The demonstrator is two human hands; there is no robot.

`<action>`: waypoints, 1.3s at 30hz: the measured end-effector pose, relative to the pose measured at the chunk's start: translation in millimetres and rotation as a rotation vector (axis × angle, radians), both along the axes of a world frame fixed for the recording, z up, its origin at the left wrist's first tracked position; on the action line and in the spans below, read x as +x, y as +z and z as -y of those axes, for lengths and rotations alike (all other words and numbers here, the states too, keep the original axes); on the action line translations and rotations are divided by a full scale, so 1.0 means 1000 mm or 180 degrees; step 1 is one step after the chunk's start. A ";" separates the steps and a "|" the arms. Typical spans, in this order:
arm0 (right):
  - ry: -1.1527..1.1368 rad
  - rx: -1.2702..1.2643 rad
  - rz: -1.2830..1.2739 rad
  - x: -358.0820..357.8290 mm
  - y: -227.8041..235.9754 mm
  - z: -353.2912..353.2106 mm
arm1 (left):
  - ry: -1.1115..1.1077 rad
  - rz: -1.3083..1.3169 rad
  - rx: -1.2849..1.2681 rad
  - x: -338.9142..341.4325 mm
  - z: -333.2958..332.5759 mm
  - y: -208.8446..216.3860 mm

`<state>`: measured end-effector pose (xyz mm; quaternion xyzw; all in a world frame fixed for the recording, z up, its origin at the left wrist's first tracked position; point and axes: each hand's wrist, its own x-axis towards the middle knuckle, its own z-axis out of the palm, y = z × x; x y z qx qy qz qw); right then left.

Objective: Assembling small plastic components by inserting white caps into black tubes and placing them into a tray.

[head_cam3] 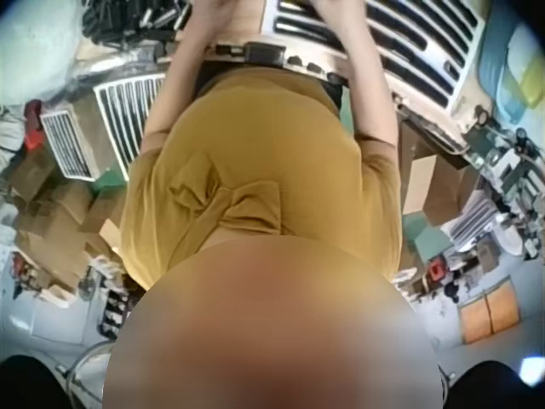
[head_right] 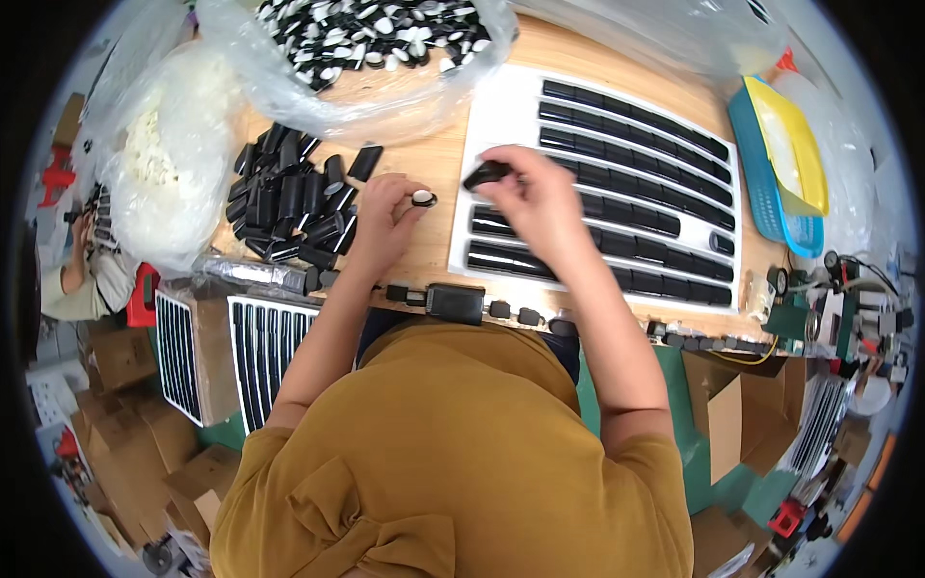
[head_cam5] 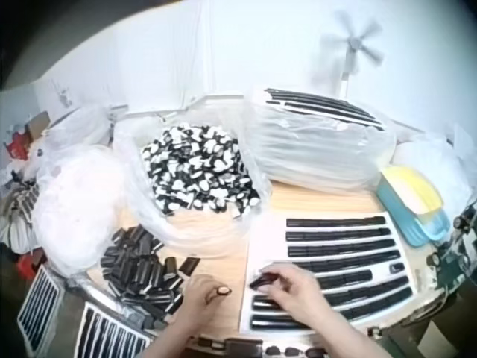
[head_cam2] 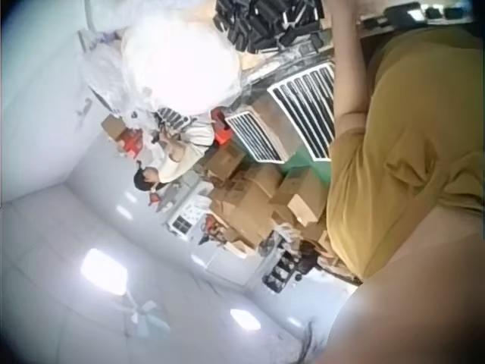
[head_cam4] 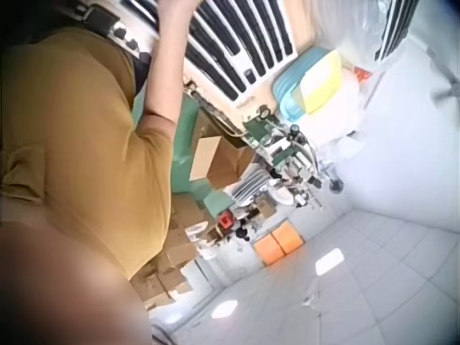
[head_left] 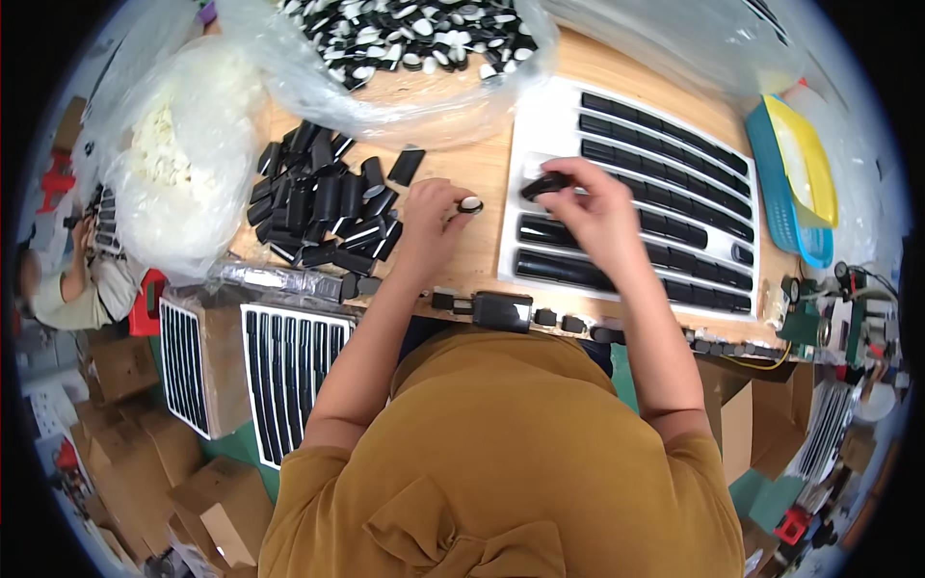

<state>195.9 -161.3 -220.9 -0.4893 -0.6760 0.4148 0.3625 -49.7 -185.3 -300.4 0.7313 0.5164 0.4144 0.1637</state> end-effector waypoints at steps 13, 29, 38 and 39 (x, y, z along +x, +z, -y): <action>0.1026 0.1168 0.1001 -0.068 -0.034 -0.010 | 0.0119 0.0280 -0.0347 0.001 0.006 -0.002; 0.0647 0.1528 0.0987 -0.068 -0.041 -0.007 | -0.0265 -0.0187 -0.0137 -0.019 -0.017 0.032; -0.0527 0.1088 0.0118 -0.022 -0.014 -0.007 | 0.0194 0.0319 -0.0586 -0.005 -0.182 0.044; -0.0846 0.1147 0.0200 -0.001 -0.008 -0.009 | 0.0362 0.0346 -0.0617 -0.006 -0.201 0.023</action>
